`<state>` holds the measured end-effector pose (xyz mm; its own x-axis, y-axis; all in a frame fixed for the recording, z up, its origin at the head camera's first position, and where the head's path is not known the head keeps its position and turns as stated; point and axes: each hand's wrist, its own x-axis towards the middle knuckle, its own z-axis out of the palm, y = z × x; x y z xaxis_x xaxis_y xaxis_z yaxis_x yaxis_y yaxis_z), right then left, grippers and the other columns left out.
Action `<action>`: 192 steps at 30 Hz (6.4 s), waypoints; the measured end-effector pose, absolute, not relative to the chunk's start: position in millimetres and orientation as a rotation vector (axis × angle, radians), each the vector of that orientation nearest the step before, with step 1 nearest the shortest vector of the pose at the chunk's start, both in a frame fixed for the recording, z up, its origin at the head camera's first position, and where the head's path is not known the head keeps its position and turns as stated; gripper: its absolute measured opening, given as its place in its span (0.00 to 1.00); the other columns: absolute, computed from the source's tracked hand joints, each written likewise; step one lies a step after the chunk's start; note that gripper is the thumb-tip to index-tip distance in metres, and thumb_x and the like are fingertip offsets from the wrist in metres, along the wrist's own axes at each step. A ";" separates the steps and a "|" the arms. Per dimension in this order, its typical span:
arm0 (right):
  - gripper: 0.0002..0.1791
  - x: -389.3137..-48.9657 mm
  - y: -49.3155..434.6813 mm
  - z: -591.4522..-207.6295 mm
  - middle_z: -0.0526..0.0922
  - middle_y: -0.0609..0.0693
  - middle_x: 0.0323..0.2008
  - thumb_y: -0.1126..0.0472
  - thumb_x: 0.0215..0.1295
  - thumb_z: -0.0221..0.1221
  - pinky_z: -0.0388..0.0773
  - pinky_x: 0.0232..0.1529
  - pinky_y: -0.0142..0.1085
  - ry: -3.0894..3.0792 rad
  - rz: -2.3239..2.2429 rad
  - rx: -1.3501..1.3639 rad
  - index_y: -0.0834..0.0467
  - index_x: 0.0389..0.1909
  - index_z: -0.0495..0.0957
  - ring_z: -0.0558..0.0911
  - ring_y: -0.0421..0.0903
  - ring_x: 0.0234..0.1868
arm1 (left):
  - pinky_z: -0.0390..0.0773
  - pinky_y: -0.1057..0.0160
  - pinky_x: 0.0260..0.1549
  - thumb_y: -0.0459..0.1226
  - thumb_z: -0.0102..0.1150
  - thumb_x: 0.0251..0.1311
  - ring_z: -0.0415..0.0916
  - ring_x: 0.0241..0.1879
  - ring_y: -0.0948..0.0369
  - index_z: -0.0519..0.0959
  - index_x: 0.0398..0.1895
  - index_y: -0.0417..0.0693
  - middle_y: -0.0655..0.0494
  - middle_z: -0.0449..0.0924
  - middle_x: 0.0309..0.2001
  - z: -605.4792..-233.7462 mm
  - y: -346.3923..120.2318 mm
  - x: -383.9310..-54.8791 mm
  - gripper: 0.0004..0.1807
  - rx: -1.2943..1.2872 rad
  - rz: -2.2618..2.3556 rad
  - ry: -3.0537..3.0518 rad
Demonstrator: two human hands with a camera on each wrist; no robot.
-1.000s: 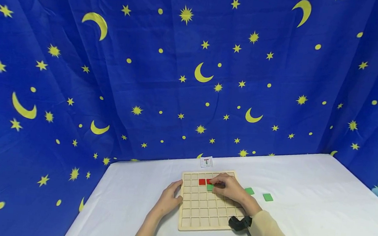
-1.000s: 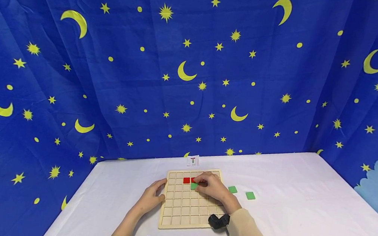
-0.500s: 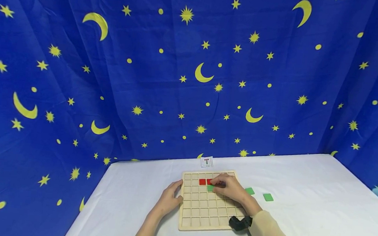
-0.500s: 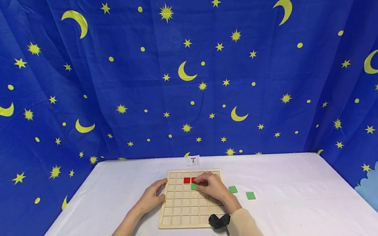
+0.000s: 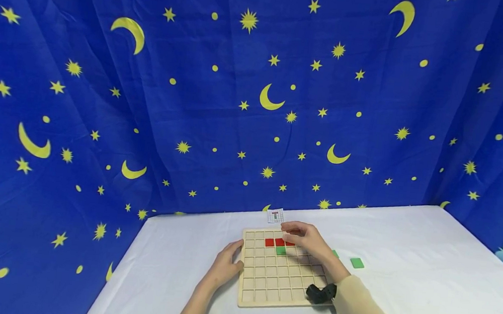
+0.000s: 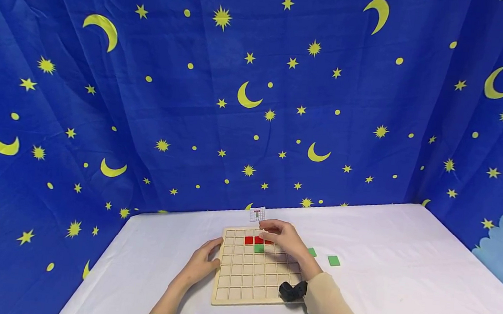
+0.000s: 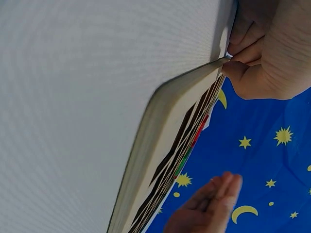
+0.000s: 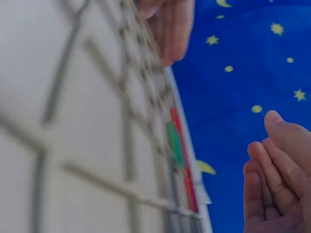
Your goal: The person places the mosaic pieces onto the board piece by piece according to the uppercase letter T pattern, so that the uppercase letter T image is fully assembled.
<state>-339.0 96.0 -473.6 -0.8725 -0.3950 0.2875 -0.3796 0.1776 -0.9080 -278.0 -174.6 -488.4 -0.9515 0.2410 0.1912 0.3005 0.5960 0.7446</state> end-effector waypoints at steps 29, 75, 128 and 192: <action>0.30 -302.6 242.8 -446.7 0.75 0.60 0.57 0.52 0.60 0.62 0.73 0.49 0.23 2.693 -1.737 -0.518 0.64 0.60 0.71 0.73 0.61 0.57 | 0.58 0.45 0.64 0.29 0.54 0.47 0.57 0.65 0.42 0.61 0.66 0.32 0.36 0.63 0.64 -491.1 -176.3 -280.1 0.37 -0.466 -1.306 -2.741; 0.16 -282.7 272.9 -498.4 0.83 0.46 0.43 0.59 0.55 0.66 0.76 0.51 0.49 3.016 -1.220 -0.585 0.54 0.46 0.82 0.80 0.47 0.48 | 0.57 0.43 0.63 0.28 0.55 0.47 0.56 0.65 0.40 0.61 0.65 0.30 0.34 0.63 0.63 -489.0 -175.9 -277.2 0.37 -0.479 -1.317 -2.730; 0.20 -314.5 175.6 -438.6 0.82 0.54 0.47 0.56 0.56 0.66 0.73 0.55 0.50 2.859 -1.695 -0.711 0.61 0.48 0.81 0.77 0.55 0.52 | 0.58 0.44 0.63 0.28 0.55 0.47 0.57 0.65 0.40 0.61 0.66 0.31 0.35 0.63 0.63 -489.9 -175.5 -277.6 0.37 -0.479 -1.326 -2.733; 0.15 -303.2 96.1 -499.3 0.81 0.37 0.41 0.58 0.54 0.66 0.77 0.50 0.36 2.819 -1.324 -0.943 0.52 0.44 0.82 0.78 0.41 0.47 | 0.58 0.43 0.64 0.27 0.55 0.46 0.57 0.65 0.39 0.62 0.65 0.29 0.33 0.63 0.63 -487.6 -176.2 -276.9 0.36 -0.489 -1.297 -2.729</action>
<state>-303.2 96.1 -499.3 -0.8262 -0.4549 0.3324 -0.5462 0.5024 -0.6703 -276.9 -176.2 -487.6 -0.9458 0.2501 0.2073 0.3187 0.5906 0.7414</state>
